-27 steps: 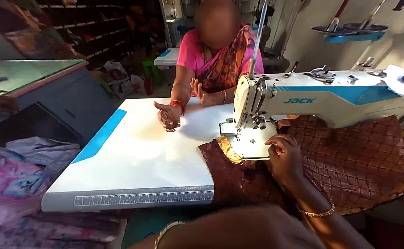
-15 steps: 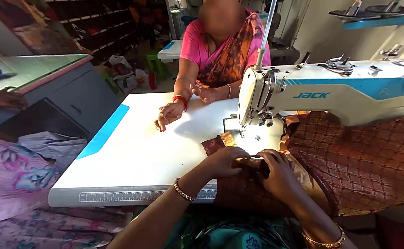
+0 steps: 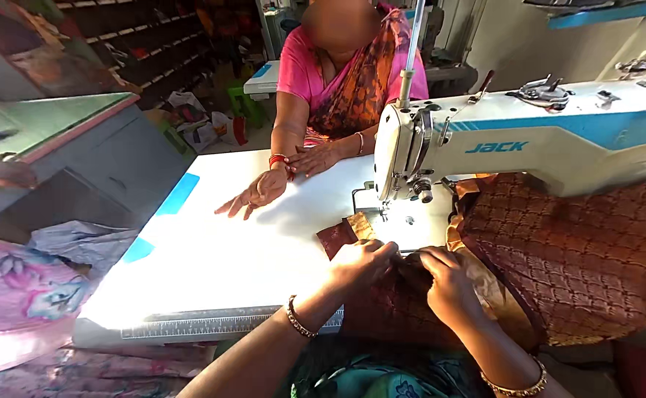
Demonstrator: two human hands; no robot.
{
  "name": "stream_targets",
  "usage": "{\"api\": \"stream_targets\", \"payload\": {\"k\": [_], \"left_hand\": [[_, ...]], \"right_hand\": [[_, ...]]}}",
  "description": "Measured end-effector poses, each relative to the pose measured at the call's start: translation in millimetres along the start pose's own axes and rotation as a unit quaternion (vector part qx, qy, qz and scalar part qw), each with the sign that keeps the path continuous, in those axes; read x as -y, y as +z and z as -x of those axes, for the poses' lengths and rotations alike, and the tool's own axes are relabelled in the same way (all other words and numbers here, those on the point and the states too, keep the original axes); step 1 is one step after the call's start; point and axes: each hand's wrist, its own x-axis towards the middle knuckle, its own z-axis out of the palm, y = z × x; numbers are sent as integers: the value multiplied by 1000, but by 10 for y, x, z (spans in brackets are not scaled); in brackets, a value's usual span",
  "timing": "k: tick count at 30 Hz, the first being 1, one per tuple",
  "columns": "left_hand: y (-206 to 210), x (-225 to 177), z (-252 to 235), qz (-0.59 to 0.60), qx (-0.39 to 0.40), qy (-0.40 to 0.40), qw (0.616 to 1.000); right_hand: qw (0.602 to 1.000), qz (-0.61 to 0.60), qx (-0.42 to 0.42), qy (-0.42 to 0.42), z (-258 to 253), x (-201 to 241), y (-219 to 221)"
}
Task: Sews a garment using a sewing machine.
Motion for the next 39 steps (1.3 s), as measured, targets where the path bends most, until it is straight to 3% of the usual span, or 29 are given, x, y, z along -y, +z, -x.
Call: {"api": "stream_targets", "payload": {"k": [5,9,12,19,24,27,31,39], "left_hand": [[-137,-37,-9,103,96,-73,987],[-46,72,114,144,73,-44,986],[55,217,213,114,25,18,993],[-70,272,242,-15,3,132,991],[-132,216,244,-25,23,114,993],[-74,207,212,60,4,119,991],[-75,138,183,104,35,44,993],[-221,289,125,243,113,66,961]], "right_hand": [[1000,15,21,-4,-16,-22,25],[997,-27,63,-27,-35,-100,41],[995,-24,58,-75,-31,-142,47],[990,-8,67,-125,-39,-212,31],[988,-1,95,-120,-58,-174,-6],[991,9,86,-99,-67,-95,-4],[995,4,59,-84,-41,-1,36],[987,-28,59,-148,-11,-87,106]]}}
